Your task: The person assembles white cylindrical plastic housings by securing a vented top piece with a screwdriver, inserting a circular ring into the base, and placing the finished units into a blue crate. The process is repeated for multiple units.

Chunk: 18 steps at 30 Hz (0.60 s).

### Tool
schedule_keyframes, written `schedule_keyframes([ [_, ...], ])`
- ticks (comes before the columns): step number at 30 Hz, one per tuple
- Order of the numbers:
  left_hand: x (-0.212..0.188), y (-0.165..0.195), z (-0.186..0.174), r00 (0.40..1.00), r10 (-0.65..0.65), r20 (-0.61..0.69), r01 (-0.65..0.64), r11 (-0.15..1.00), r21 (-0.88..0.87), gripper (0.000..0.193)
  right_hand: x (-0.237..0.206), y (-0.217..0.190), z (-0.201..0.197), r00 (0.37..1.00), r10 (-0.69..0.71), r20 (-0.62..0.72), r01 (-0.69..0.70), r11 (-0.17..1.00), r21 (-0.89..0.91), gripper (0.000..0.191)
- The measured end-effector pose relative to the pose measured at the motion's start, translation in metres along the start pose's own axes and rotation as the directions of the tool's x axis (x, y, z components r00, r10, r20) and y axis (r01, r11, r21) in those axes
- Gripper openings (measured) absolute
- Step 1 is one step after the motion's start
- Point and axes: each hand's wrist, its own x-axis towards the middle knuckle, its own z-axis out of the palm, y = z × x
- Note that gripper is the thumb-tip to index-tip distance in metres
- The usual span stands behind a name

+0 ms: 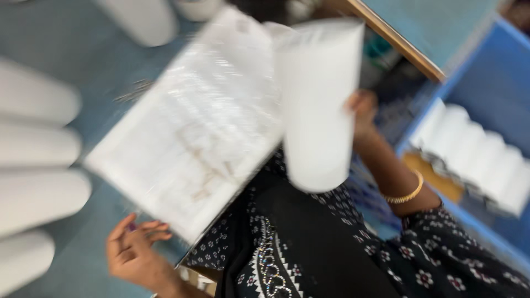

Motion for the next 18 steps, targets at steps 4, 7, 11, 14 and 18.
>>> schedule_keyframes([
  [4, 0.004, -0.007, 0.053, 0.963, -0.046, 0.267, 0.045, 0.999, 0.01, 0.018, -0.058, -0.077, -0.123, 0.851, -0.344, -0.396, 0.369, 0.929, -0.013, 0.063],
  [7, 0.007, -0.006, 0.072, 0.927, -0.063, 0.37, 0.048, 0.998, 0.047, 0.018, -0.118, -0.137, -0.187, 0.713, -0.464, -0.526, 0.423, 0.882, -0.205, 0.05],
  [11, 0.011, -0.008, 0.082, 0.903, -0.08, 0.422, 0.045, 0.995, 0.093, 0.018, -0.177, -0.168, -0.244, 0.665, -0.409, -0.625, 0.36, 0.909, -0.212, 0.041],
  [14, 0.013, -0.008, 0.082, 0.907, -0.106, 0.408, 0.065, 0.991, 0.115, 0.017, -0.193, -0.163, -0.285, 0.676, -0.247, -0.694, 0.252, 0.963, -0.098, 0.041],
  [18, 0.012, -0.007, 0.084, 0.906, -0.129, 0.403, 0.059, 0.982, 0.18, 0.019, -0.171, -0.098, -0.325, 0.641, -0.048, -0.766, 0.008, 0.998, -0.056, 0.044],
])
